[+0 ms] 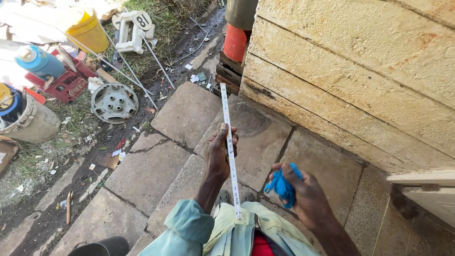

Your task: Using a tape measure to determine the height of an exterior wall section.

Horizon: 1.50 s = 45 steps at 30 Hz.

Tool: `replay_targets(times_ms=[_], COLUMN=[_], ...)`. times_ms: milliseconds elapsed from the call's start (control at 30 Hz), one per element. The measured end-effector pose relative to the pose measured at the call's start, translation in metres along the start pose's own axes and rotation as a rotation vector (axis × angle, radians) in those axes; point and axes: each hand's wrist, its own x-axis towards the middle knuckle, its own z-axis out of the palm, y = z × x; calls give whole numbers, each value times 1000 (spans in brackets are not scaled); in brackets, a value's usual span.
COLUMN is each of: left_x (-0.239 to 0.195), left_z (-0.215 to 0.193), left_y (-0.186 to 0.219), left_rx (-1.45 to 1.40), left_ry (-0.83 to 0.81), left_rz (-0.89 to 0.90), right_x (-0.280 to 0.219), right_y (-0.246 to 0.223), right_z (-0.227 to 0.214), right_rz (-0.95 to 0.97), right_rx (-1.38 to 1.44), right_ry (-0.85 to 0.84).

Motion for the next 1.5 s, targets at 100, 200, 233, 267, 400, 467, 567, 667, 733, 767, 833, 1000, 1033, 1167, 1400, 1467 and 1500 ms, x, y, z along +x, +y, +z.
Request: replay_targets(times_ms=[100,200,233,267,400,467,567,667,733,767,833,1000,1033,1167,1400,1467,1500], left_x=[-3,-9,-10,-9,-13,-21,-26,-16,-18,-20,-22,-30,-31,-33,-46,-44,-42], left_z=[7,13,14,16,20,28,39,27,28,30,36,50,52,57,68,68,66], left_y=[-2,-9,-11,-12,-16,-16,-18,-17,-9,-8,-9,-4,-1,3,17,14,11], left_rx=[-47,-100,-134,-134,-167,-158,-91,-47,-60,-61,-43,-5,19,8,2,11,24], left_ry=[-51,-65,-61,-62,-19,-34,-17,-20,0,1,-4,-22,-15,-21,-12,-13,-16], left_rz=[-56,-143,-199,-204,-284,-302,-237,-205,-203,-202,-182,-151,-133,-122,-108,-111,-117], right_x=[-7,-29,-37,-38,-22,-4,10,-10,-25,-30,-38,-7,-6,2,-5,-9,-12], right_y=[-16,-28,-32,-22,11,14,16,31,25,15,-7,-6,-7,-6,-11,-12,-13], right_z=[14,35,43,44,44,42,36,36,27,29,30,34,38,39,32,33,35], right_rz=[-43,-24,2,5,-623,-936,-980,-869,-624,-623,-553,-757,-855,-1023,-812,-685,-579], right_rx=[176,-77,-357,-356,-686,-787,-695,-733,-415,-415,-244,-503,-639,-713,-572,-506,-501], right_ry=[-65,-68,-57,-53,-193,-144,33,-160,-387,-388,-188,6,2,27,-53,-74,-82])
